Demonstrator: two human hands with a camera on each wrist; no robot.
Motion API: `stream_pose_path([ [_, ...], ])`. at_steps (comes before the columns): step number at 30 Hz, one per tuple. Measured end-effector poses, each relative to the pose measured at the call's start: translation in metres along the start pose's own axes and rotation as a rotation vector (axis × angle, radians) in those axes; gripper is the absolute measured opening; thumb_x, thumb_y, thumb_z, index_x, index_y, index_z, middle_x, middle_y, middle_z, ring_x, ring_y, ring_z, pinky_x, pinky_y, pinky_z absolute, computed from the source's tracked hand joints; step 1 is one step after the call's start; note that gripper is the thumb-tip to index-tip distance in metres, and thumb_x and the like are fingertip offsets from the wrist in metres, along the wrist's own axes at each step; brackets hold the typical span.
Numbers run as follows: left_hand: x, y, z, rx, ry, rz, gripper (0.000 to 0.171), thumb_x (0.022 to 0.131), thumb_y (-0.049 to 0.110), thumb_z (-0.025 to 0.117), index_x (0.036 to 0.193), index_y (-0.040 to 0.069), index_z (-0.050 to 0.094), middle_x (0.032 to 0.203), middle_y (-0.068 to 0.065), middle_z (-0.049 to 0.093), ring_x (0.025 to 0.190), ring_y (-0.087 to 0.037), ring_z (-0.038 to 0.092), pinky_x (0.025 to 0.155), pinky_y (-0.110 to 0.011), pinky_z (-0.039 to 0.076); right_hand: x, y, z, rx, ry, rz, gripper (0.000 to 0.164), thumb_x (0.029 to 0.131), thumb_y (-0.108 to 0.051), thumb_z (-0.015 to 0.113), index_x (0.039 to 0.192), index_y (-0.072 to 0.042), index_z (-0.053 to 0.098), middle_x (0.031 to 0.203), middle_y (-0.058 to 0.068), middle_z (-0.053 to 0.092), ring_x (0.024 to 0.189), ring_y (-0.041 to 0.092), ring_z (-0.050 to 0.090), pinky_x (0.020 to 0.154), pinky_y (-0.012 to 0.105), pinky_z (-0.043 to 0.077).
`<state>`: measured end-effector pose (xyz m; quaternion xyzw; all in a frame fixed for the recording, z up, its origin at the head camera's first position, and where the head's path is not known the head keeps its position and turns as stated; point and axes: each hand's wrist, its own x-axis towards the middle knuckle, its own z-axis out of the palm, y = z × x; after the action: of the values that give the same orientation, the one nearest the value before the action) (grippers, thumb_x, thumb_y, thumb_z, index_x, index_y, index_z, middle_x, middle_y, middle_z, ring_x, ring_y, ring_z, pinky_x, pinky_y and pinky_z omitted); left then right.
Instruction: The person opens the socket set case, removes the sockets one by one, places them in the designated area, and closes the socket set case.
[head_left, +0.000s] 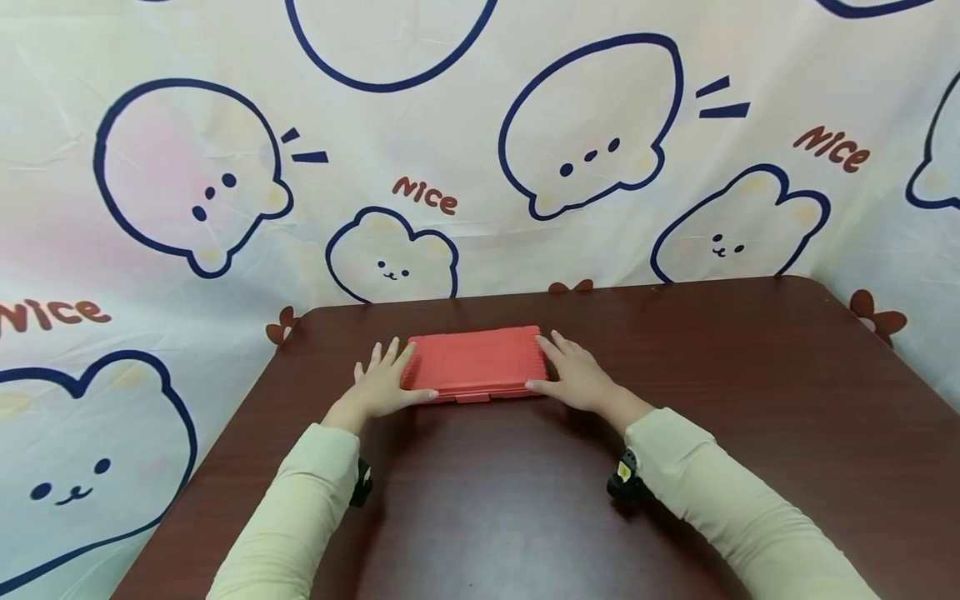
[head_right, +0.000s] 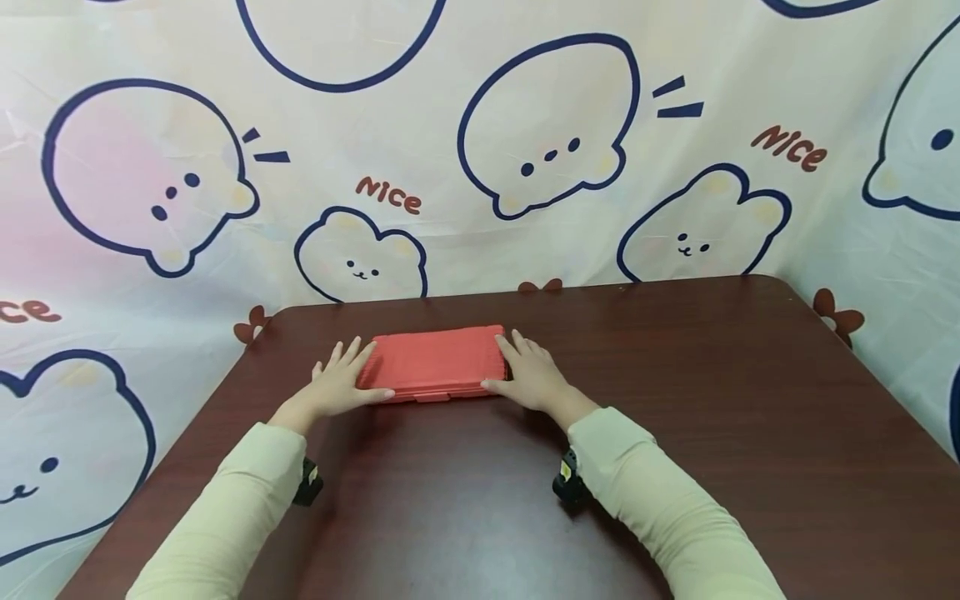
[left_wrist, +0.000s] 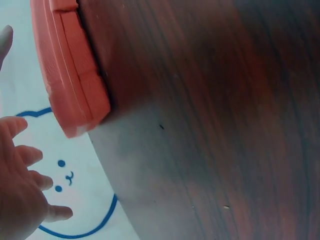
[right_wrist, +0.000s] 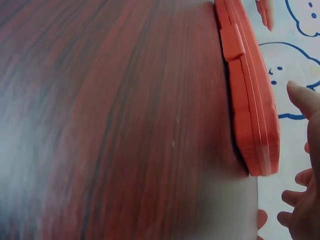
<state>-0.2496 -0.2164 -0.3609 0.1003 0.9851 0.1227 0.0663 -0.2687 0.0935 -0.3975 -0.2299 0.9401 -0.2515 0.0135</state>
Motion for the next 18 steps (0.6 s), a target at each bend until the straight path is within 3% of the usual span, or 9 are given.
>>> stream_pose_path([
  [8, 0.007, -0.007, 0.005, -0.045, -0.045, -0.023, 0.101, 0.065, 0.068, 0.052, 0.139, 0.011, 0.013, 0.141, -0.02, 0.006, 0.125, -0.041, -0.001, 0.09, -0.064, 0.006, 0.007, -0.005, 0.008, 0.023, -0.017, -0.013, 0.083, 0.076, -0.061, 0.046, 0.138, -0.012, 0.021, 0.141, 0.016, 0.013, 0.125, 0.034, 0.015, 0.097, 0.052, 0.014],
  [18, 0.015, 0.001, 0.009, -0.068, -0.081, -0.02, 0.097, 0.066, 0.066, 0.054, 0.139, 0.013, 0.016, 0.142, -0.017, 0.005, 0.126, -0.039, 0.0, 0.092, -0.062, 0.004, 0.014, -0.001, 0.011, 0.011, -0.049, 0.014, 0.073, 0.08, -0.051, 0.051, 0.138, -0.015, 0.024, 0.142, 0.011, 0.013, 0.124, 0.034, 0.02, 0.095, 0.051, 0.023],
])
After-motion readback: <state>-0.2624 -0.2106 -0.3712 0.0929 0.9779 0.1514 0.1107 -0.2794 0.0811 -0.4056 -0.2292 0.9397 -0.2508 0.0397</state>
